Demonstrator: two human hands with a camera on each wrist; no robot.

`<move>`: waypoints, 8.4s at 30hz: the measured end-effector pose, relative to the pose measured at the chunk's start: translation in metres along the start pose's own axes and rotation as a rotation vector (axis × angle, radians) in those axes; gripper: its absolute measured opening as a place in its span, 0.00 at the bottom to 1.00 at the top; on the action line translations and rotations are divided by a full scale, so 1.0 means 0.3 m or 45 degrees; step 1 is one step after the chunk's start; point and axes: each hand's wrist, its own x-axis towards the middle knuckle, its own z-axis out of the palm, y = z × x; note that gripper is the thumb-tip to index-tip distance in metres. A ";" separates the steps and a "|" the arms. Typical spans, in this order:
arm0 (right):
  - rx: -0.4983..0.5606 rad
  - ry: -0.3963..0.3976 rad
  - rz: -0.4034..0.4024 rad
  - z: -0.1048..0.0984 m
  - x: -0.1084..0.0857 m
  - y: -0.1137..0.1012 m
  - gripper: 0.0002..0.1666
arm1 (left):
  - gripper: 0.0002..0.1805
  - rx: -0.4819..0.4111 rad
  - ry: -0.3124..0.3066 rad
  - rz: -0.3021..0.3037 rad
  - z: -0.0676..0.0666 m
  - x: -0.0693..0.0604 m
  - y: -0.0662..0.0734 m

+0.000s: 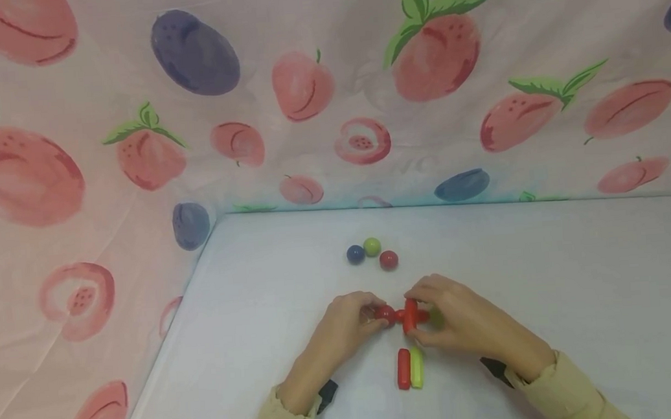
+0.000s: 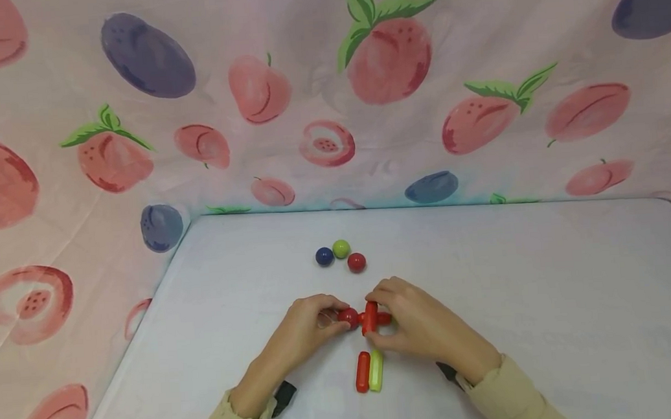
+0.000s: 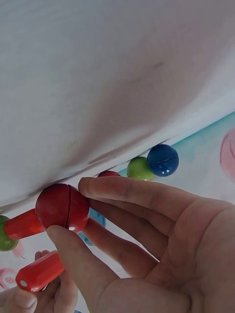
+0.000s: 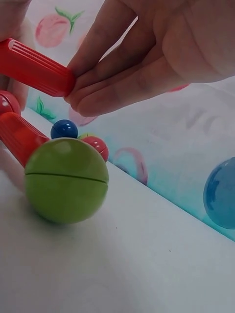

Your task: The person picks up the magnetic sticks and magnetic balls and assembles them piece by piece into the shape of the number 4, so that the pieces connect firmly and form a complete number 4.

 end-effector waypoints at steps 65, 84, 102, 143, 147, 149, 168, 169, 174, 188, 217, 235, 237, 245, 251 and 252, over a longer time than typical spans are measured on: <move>-0.174 0.190 -0.174 0.082 0.123 0.029 0.29 | 0.13 -0.083 -0.010 -0.014 0.015 -0.015 0.009; -0.186 0.081 -0.106 0.096 0.127 0.017 0.26 | 0.13 -0.074 -0.005 0.010 0.015 -0.015 0.009; -0.166 0.089 -0.108 0.106 0.122 0.020 0.24 | 0.14 -0.052 0.003 -0.003 0.016 -0.014 0.008; -0.113 0.122 -0.109 0.066 0.030 0.000 0.27 | 0.14 -0.054 0.001 0.010 0.020 -0.011 0.009; -0.115 0.109 -0.092 0.058 0.011 -0.008 0.27 | 0.14 -0.048 -0.003 0.002 0.016 -0.014 0.011; -0.115 0.101 -0.081 0.055 0.003 -0.012 0.28 | 0.15 -0.051 -0.003 -0.001 0.015 -0.015 0.011; -0.115 0.054 -0.065 0.053 -0.069 -0.031 0.28 | 0.14 -0.025 0.002 -0.001 0.015 -0.020 0.011; -0.119 0.049 -0.065 0.054 -0.074 -0.031 0.28 | 0.14 -0.023 0.001 -0.003 0.015 -0.020 0.011; -0.135 0.044 -0.095 0.056 -0.095 -0.032 0.27 | 0.14 -0.019 -0.006 -0.015 0.016 -0.017 0.010; -0.139 0.030 -0.149 0.073 -0.134 -0.033 0.29 | 0.14 -0.015 -0.010 -0.020 0.014 -0.015 0.009; -0.066 -0.252 0.024 0.115 -0.149 -0.052 0.32 | 0.14 -0.041 -0.001 0.001 0.013 -0.015 0.006; -0.078 -0.205 -0.048 0.119 -0.146 -0.049 0.28 | 0.14 -0.044 -0.004 -0.005 0.014 -0.015 0.005; -0.077 -0.207 -0.045 0.117 -0.144 -0.051 0.28 | 0.14 -0.045 -0.003 -0.002 0.014 -0.016 0.005; -0.089 -0.200 -0.020 0.102 -0.139 -0.053 0.29 | 0.14 -0.048 -0.002 -0.003 0.013 -0.017 0.007; -0.115 -0.149 -0.057 0.089 -0.141 -0.049 0.31 | 0.13 -0.046 0.003 0.001 0.011 -0.018 0.009; -0.120 -0.144 -0.058 0.087 -0.141 -0.048 0.31 | 0.13 -0.045 0.004 0.003 0.011 -0.018 0.009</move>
